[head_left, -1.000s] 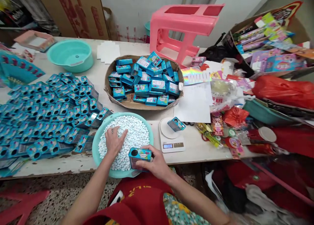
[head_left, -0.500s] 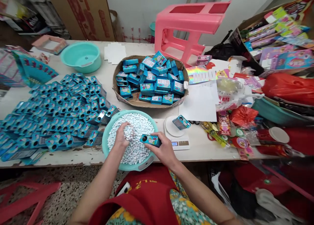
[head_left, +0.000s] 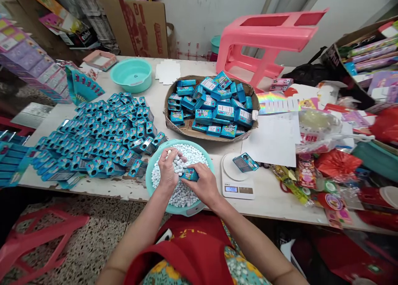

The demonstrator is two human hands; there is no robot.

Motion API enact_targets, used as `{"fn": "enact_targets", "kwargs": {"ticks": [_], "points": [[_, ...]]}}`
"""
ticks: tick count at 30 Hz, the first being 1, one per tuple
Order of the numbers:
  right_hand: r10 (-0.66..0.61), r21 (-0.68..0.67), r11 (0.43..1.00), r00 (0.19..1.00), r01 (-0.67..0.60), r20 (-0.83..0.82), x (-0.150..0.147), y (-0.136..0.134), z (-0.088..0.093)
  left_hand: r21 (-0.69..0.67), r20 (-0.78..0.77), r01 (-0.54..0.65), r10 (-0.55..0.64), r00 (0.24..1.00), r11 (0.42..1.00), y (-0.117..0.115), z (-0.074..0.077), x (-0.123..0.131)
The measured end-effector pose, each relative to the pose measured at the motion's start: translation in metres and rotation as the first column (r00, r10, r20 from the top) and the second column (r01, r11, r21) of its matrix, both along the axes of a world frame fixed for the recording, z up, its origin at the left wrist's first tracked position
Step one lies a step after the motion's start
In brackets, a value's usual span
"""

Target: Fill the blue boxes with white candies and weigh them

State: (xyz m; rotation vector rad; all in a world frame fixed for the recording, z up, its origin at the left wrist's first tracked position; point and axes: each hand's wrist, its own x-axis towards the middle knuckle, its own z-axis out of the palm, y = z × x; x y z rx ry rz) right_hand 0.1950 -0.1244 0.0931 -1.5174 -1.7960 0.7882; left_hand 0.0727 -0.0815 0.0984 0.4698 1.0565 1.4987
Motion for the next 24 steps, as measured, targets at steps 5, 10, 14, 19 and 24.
{"fn": "enact_targets", "kwargs": {"ticks": [5,10,14,19,24], "points": [[0.005,0.004,1.000,1.000,-0.005,-0.026,0.001,0.005,-0.002,0.004,-0.040,-0.024,0.024,0.999,1.000,0.007,0.001,0.007],[0.015,0.004,1.000,0.998,-0.014,-0.068,0.005,0.011,-0.001,0.015,-0.104,0.002,0.000,0.995,1.000,0.010,0.003,0.011],[-0.008,-0.006,1.000,0.995,0.007,-0.100,0.007,0.013,0.001,0.005,-0.123,-0.019,0.019,0.992,1.000,0.012,0.003,0.011],[-0.023,-0.009,1.000,0.993,0.022,-0.112,0.009,0.015,0.003,-0.020,-0.142,-0.061,0.057,0.988,0.998,0.014,0.004,0.013],[-0.022,-0.012,1.000,0.993,0.021,-0.120,0.013,0.017,0.004,0.011,-0.144,-0.021,0.022,0.989,1.000,0.014,0.010,0.015]]}}
